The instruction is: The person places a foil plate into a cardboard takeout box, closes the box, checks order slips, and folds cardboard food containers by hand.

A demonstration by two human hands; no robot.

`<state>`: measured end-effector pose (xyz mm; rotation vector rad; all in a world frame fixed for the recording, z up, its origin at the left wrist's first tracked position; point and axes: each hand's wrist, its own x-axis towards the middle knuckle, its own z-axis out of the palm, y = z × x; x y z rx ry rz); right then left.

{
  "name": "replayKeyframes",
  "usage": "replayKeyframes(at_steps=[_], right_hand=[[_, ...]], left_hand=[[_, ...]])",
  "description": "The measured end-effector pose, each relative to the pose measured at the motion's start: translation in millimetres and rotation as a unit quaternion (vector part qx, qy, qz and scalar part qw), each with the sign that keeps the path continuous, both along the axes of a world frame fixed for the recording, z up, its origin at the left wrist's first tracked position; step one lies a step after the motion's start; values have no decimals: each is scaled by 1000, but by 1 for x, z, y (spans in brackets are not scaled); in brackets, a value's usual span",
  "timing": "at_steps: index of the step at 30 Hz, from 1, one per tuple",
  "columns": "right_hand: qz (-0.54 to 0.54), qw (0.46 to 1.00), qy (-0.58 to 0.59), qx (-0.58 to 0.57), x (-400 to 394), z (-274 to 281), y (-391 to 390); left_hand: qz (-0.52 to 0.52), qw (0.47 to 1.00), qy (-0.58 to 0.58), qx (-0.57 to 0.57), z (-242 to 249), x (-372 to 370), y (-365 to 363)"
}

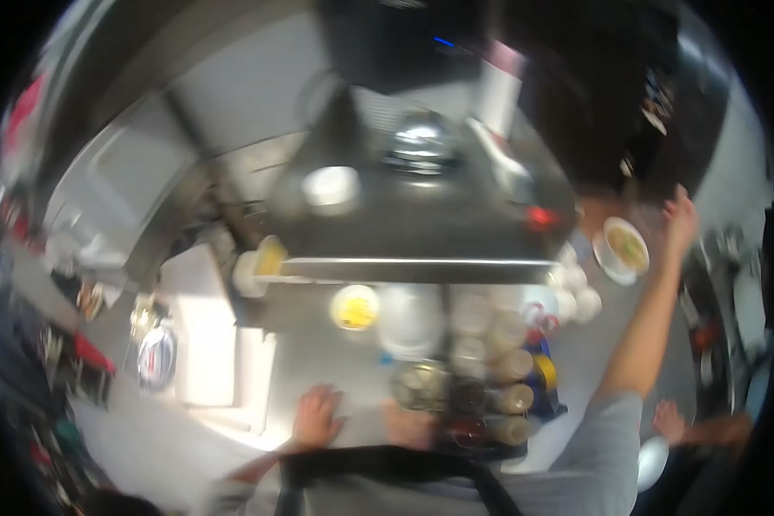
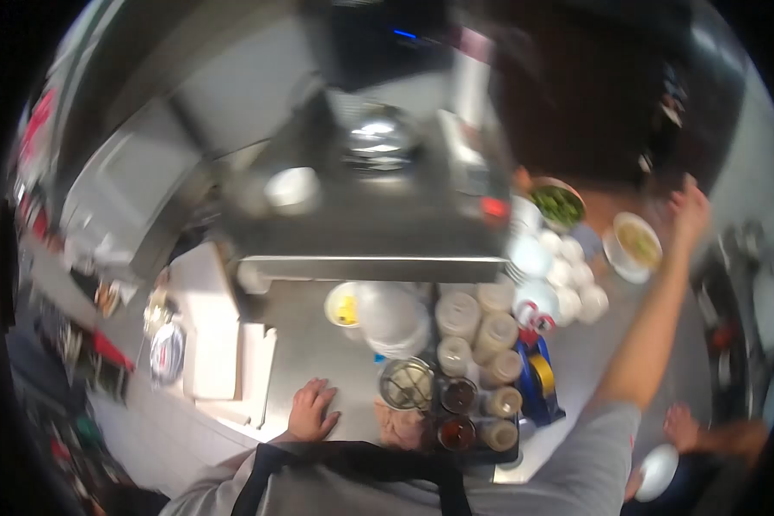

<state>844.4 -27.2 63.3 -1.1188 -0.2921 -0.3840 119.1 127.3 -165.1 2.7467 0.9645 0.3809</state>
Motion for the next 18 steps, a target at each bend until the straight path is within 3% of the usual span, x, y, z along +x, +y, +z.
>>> replayKeyframes(at_steps=[3, 6, 9, 10, 11, 13, 14, 16, 18], right_hand=[[100, 963, -181, 175, -102, 94, -10], [143, 888, -397, 182, -220, 160, -15], [235, 833, -488, 112, -329, 200, 3], [245, 805, -540, 36, -372, 216, 16], [184, 869, -457, -46, -421, 232, 31], [281, 834, -451, -151, -452, 271, 74], [273, 816, -471, -195, -445, 286, 103], [282, 841, -377, -267, -445, 304, 146], [272, 897, -323, -128, -414, 316, 198]], left_hand=[[-2, 999, -33, -9, -9, -15, 5], [-14, 992, -120, -24, -8, -25, 8], [-28, 981, -187, -40, -22, -37, 3], [-35, 978, -201, -45, -25, -41, 6], [-56, 975, -211, -44, -19, -46, 6], [-100, 968, -224, -50, -2, -62, 1], [-104, 970, -218, -37, 4, -74, 0], [-105, 972, -211, -14, 17, -93, 0], [-109, 964, -241, -18, 22, -120, 4]])
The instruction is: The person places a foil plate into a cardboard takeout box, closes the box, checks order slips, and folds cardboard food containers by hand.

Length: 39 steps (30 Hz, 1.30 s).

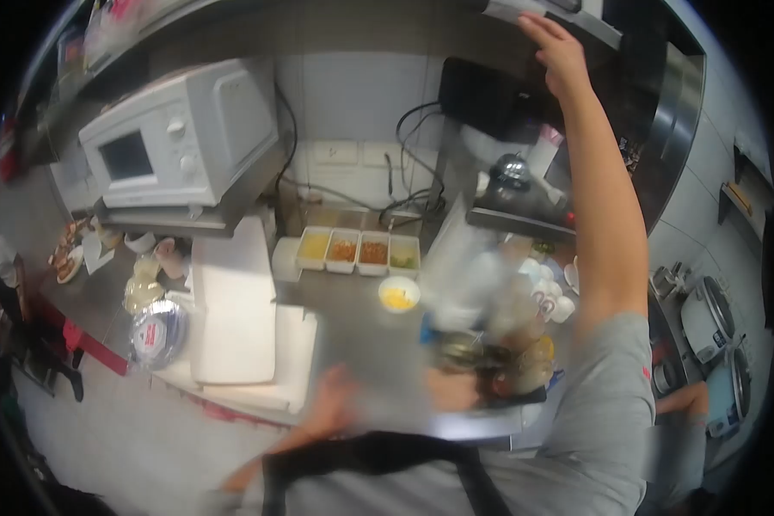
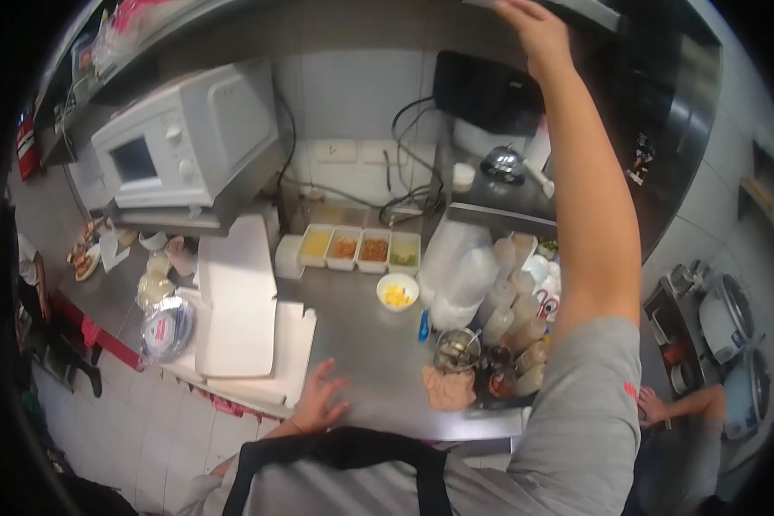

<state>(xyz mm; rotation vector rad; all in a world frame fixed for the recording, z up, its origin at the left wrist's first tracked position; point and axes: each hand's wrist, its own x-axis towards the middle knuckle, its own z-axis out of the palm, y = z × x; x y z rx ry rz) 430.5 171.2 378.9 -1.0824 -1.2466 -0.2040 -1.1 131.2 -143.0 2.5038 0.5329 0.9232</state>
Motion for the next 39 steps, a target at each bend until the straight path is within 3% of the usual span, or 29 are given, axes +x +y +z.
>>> replayKeyframes(at_steps=[1, 2, 5, 6, 7, 9, 10, 11, 13, 15, 18, 21, 33, 36, 37, 39], right_hand=[[51, 996, 7, 79, 29, 3, 25], [90, 991, 38, 90, 5, -10, 23], [192, 977, 43, 80, -53, -78, 22], [262, 958, 106, 53, -84, -118, 20], [234, 960, 152, 9, -123, -167, 14], [155, 958, 112, -213, -176, -271, -10], [211, 934, 222, -184, -202, -334, -13], [64, 909, 176, -373, -222, -385, -23], [225, 843, 302, -384, -233, -505, -43], [126, 798, 330, -488, -242, -577, -63], [93, 858, 232, -448, -247, -586, -76], [95, 872, 188, -442, -245, -580, -79], [111, 876, 167, -438, -239, -590, -75], [112, 867, 181, -451, -241, -584, -77], [110, 863, 184, -457, -242, -580, -77], [55, 916, -3, -397, -229, -578, -77]], left_hand=[[4, 1000, -13, -8, 2, -14, 0], [16, 999, -25, -18, 5, -25, -1], [64, 995, -48, -66, 11, -51, 4], [79, 993, -54, -63, 13, -58, 7], [93, 992, -62, -57, 15, -62, 11], [118, 985, -116, -53, 22, -64, 17], [118, 983, -115, -78, 21, -63, 20], [118, 981, -116, -99, 21, -61, 25], [108, 983, -93, -114, 18, -50, 37], [88, 989, -46, -108, -3, -30, 45], [97, 994, 27, -34, -29, -6, 49], [161, 985, 53, -4, -44, 8, 48], [139, 978, 155, 11, -38, 7, 48], [180, 931, 292, 127, -3, 1, 51], [188, 931, 281, 138, -6, -2, 52], [217, 927, 252, 174, -16, -11, 62]])
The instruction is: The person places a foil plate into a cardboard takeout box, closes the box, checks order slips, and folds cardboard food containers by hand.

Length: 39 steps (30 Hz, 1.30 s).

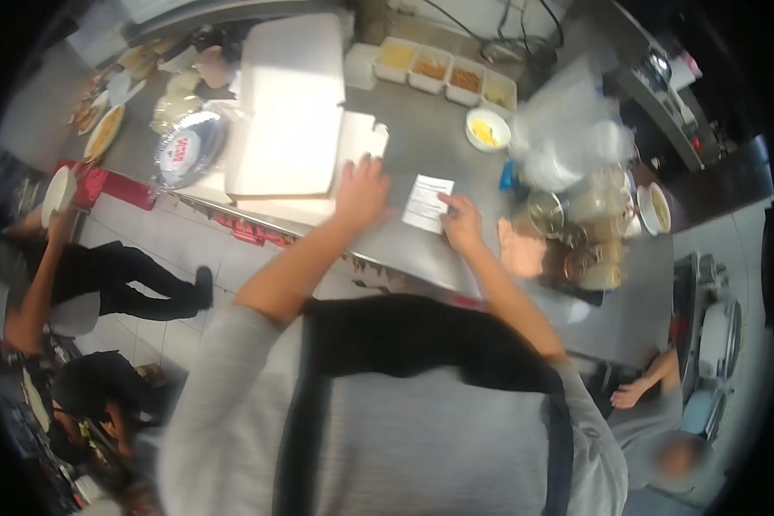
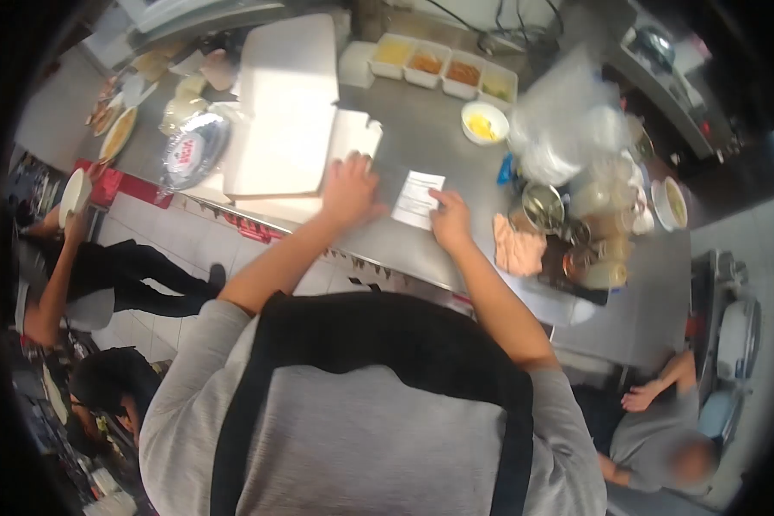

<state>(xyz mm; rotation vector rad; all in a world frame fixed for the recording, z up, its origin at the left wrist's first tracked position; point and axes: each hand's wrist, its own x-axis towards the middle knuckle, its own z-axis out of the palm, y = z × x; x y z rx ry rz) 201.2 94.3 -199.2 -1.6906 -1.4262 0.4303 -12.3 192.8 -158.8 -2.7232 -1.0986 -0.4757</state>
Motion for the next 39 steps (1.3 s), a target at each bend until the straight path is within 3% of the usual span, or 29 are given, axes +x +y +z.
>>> replayKeyframes(at_steps=[1, 2, 5, 8, 9, 10, 11, 12, 14, 15, 16, 19, 22, 26, 30, 32, 34, 37, 39], right_hand=[[20, 994, -94, 54, 5, 5, 7], [40, 996, -78, 22, 0, 52, 6], [108, 942, -263, 178, 18, 162, 18], [145, 854, -365, 342, 48, 298, 24], [139, 812, -402, 400, 74, 337, 38], [66, 737, -516, 431, 74, 388, 32], [66, 751, -469, 460, 84, 432, 34], [71, 821, -285, 490, 104, 467, 48], [-36, 801, -237, 549, 120, 541, 47], [-40, 770, -283, 570, 149, 575, 49], [31, 783, -87, 615, 166, 596, 64], [-63, 799, -17, 597, 236, 623, 108], [-142, 842, -10, 521, 231, 599, 112], [-80, 864, 34, 496, 213, 574, 103], [-90, 851, -5, 517, 216, 587, 101], [-123, 805, -14, 580, 217, 602, 104], [-266, 742, -234, 568, 208, 603, 89], [-252, 680, -375, 577, 185, 564, 61], [-167, 801, -353, 453, 185, 510, 46]], left_hand=[[-19, 997, -28, -64, -5, -1, -5], [-71, 993, -68, -71, -7, -1, -12], [-176, 968, -155, -86, -44, -6, -37], [-144, 973, -161, -80, -40, -16, -57], [-137, 973, -162, -88, -32, -20, -59], [-140, 972, -163, -95, -28, -19, -62], [-141, 974, -156, -88, -28, -20, -65], [-154, 974, -149, -74, -25, -20, -62], [-144, 972, -163, -92, -25, -20, -63], [-133, 973, -164, -91, -31, -18, -64], [-118, 975, -166, -92, -36, -15, -63], [-98, 976, -165, -102, -19, -10, -72], [-87, 975, -182, -95, -23, -11, -72], [-88, 972, -193, -98, -31, -9, -70], [-88, 972, -199, -88, -35, -8, -67], [-90, 971, -202, -87, -36, -9, -71], [-90, 971, -205, -86, -31, -8, -70], [-89, 972, -197, -87, -28, -7, -70], [-91, 973, -191, -96, -30, -8, -69]])
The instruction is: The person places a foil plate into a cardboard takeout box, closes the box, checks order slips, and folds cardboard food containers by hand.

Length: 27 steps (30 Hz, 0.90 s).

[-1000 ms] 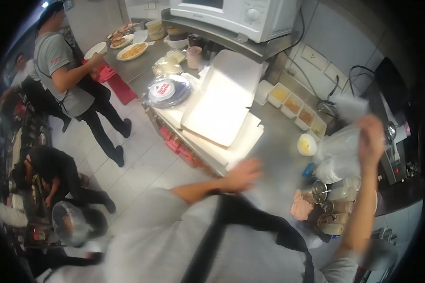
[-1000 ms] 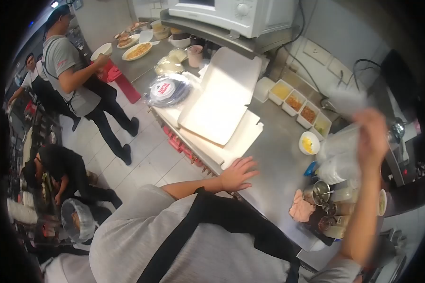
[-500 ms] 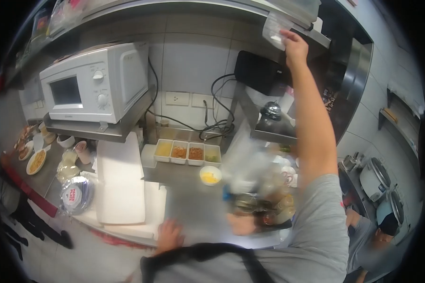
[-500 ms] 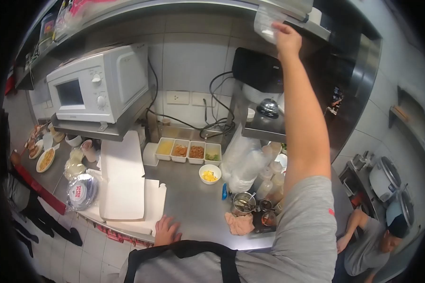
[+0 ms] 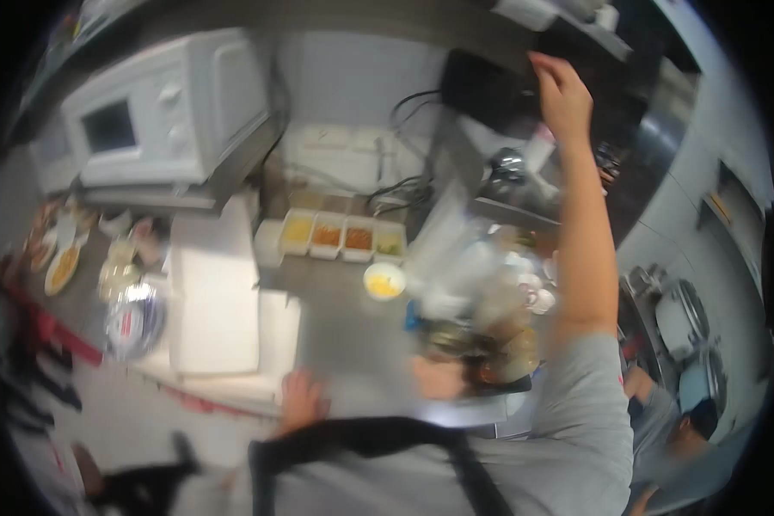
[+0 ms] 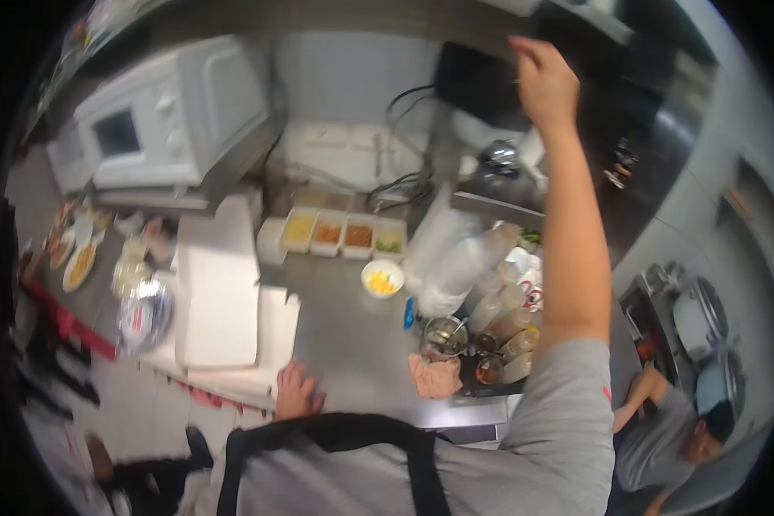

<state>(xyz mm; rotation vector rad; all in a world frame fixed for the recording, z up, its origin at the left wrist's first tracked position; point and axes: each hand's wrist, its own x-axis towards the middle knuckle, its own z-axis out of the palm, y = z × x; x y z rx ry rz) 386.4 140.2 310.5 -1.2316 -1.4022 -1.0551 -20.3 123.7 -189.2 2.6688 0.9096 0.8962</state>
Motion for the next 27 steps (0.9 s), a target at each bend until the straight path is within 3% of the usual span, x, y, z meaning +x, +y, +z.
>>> replayKeyframes(at_steps=[4, 5, 6, 7, 8, 10, 12, 13, 15, 19, 21, 22, 24, 25, 26, 27], right_hand=[[-144, 955, -36, -257, 69, -96, 17], [-129, 920, -39, -367, 111, -111, 25], [-141, 911, -39, -386, 118, -117, 25], [-165, 913, -90, -362, 149, -122, 34], [-114, 921, -64, -367, 166, -120, 32], [-147, 899, 46, -410, 156, -111, 33], [-180, 913, -32, -366, 175, -112, 38], [-112, 904, 59, -408, 171, -112, 37], [-182, 948, -105, -239, 175, -116, 31], [-115, 981, -153, 13, 14, -91, -19], [16, 1000, 14, 11, -62, -110, -18], [82, 994, 73, 5, -103, -126, -11], [138, 970, 193, -51, -190, -167, 13], [210, 947, 203, -133, -251, -190, 28], [192, 927, 168, -274, -311, -209, 40], [332, 830, 254, -369, -356, -236, 64]], left_hand=[[-14, 1000, 11, -3, -4, -5, 9], [-18, 1000, 6, -4, -5, -7, 9], [-13, 1000, -3, 1, -3, -9, 7], [-12, 1000, -13, 12, -1, -9, 6], [-4, 1000, -12, 10, -1, -9, 5], [-9, 1000, -20, -2, 0, -11, 0], [-33, 998, -45, -7, 4, -14, -1], [-35, 998, -60, 1, 12, -22, 2], [-47, 994, -94, 24, 26, -44, 13], [180, 966, -179, 44, 51, -157, 79], [333, 910, -238, 64, 50, -232, 119], [406, 886, -215, 62, 46, -268, 136], [487, 856, -165, 53, 34, -334, 169], [498, 854, -141, 45, 26, -362, 185], [508, 852, -117, 37, 20, -382, 200], [492, 864, -102, 41, 18, -395, 214]])
